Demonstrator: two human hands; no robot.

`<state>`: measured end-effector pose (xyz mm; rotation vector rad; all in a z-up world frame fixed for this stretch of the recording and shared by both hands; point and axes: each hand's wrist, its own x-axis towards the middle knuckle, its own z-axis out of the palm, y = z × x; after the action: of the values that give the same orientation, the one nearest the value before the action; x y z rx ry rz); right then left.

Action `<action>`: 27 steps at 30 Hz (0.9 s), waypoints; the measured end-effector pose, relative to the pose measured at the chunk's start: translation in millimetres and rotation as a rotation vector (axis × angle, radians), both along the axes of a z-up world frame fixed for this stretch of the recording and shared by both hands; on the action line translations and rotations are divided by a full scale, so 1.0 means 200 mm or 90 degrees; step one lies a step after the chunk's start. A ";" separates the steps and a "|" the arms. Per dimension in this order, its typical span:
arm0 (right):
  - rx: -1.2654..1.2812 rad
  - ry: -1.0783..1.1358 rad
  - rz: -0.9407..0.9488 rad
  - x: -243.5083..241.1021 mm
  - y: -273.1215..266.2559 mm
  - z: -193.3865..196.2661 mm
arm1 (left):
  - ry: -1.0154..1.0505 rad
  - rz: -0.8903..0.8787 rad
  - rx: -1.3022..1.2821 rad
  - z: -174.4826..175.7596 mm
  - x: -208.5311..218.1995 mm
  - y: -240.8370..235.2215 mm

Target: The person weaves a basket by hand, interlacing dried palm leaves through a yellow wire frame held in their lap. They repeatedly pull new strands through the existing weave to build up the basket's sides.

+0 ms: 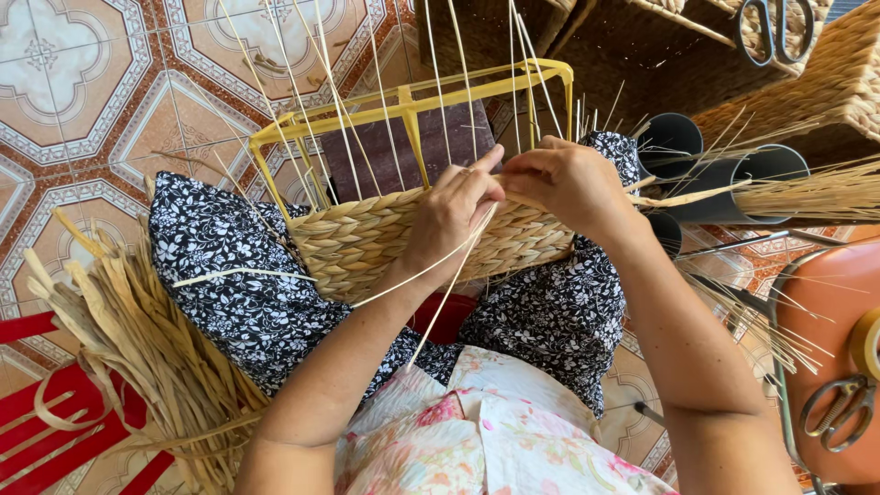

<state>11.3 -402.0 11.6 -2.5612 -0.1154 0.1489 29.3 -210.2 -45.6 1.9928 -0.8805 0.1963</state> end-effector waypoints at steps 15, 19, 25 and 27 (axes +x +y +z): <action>-0.166 -0.126 0.022 -0.30 -0.04 0.02 | 0.440 -0.061 0.037 0.16 0.21 -0.08; -0.111 -0.023 -0.060 -0.19 -0.14 0.13 | 0.509 -0.154 0.049 0.18 0.25 -0.07; -0.182 -0.385 -0.027 -0.15 -0.07 0.17 | 0.220 0.033 0.194 0.07 0.13 -0.21; -0.182 -0.355 0.002 -0.15 -0.03 0.14 | 0.196 0.050 0.126 0.01 0.11 -0.20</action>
<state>-18.1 -408.4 39.3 -2.8158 -0.3268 -0.5923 51.3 -250.6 -43.1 2.1689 -0.6432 -0.1578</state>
